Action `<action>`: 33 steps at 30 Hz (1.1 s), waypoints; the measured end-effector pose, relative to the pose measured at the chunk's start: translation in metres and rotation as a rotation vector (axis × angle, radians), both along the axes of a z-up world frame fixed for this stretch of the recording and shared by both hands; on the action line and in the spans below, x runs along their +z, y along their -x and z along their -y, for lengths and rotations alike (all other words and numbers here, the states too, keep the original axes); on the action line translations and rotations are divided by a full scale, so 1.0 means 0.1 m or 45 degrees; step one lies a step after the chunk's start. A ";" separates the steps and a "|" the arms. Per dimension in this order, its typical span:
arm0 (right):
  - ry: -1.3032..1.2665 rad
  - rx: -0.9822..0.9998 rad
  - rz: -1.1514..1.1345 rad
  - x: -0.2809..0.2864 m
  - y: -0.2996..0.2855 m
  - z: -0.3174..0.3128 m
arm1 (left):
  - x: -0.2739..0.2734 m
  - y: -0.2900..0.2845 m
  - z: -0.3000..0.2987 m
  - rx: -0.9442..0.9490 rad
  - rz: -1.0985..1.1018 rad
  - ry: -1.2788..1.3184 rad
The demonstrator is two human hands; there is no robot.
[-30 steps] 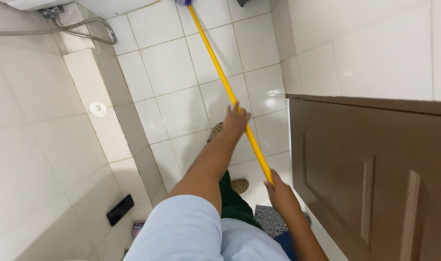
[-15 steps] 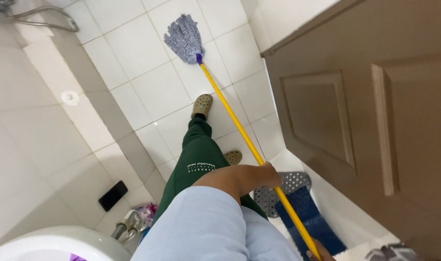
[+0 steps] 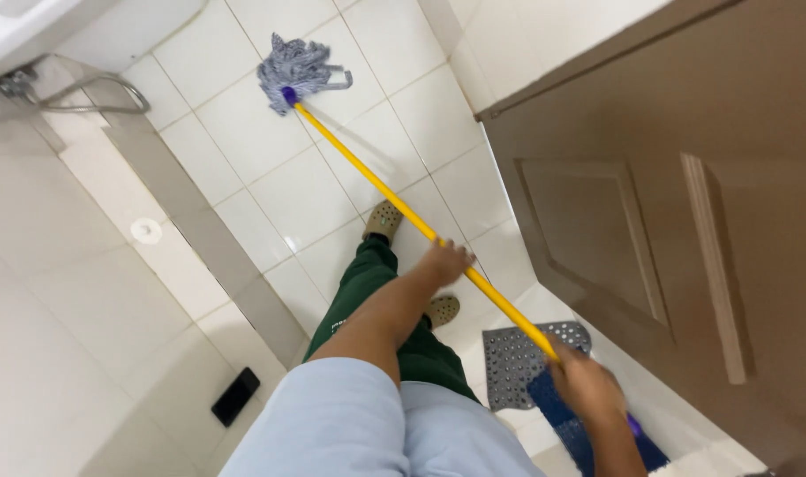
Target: Cleaning the bathroom by wiping tiled walls with a cloth and mopping the tiled floor.
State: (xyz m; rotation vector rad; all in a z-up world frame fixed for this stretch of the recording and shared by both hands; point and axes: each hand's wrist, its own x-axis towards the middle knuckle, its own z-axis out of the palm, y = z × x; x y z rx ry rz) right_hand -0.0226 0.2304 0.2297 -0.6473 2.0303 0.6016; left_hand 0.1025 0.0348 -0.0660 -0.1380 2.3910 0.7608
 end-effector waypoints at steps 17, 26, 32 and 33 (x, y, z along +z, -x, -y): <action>0.053 -0.241 -0.102 0.22 -0.30 0.91 | 0.54 0.41 0.96 0.105 -0.057 0.191; 0.061 -0.574 -0.230 0.01 -0.79 -1.34 | 0.92 0.72 -0.71 -0.279 -0.053 0.008; 0.082 -0.575 -0.241 0.01 -0.74 -0.84 | 0.54 0.85 -0.66 -0.148 -0.090 0.039; 0.077 -0.576 -0.240 -0.04 -0.69 -0.69 | 0.50 0.87 -0.53 -0.149 -0.087 0.034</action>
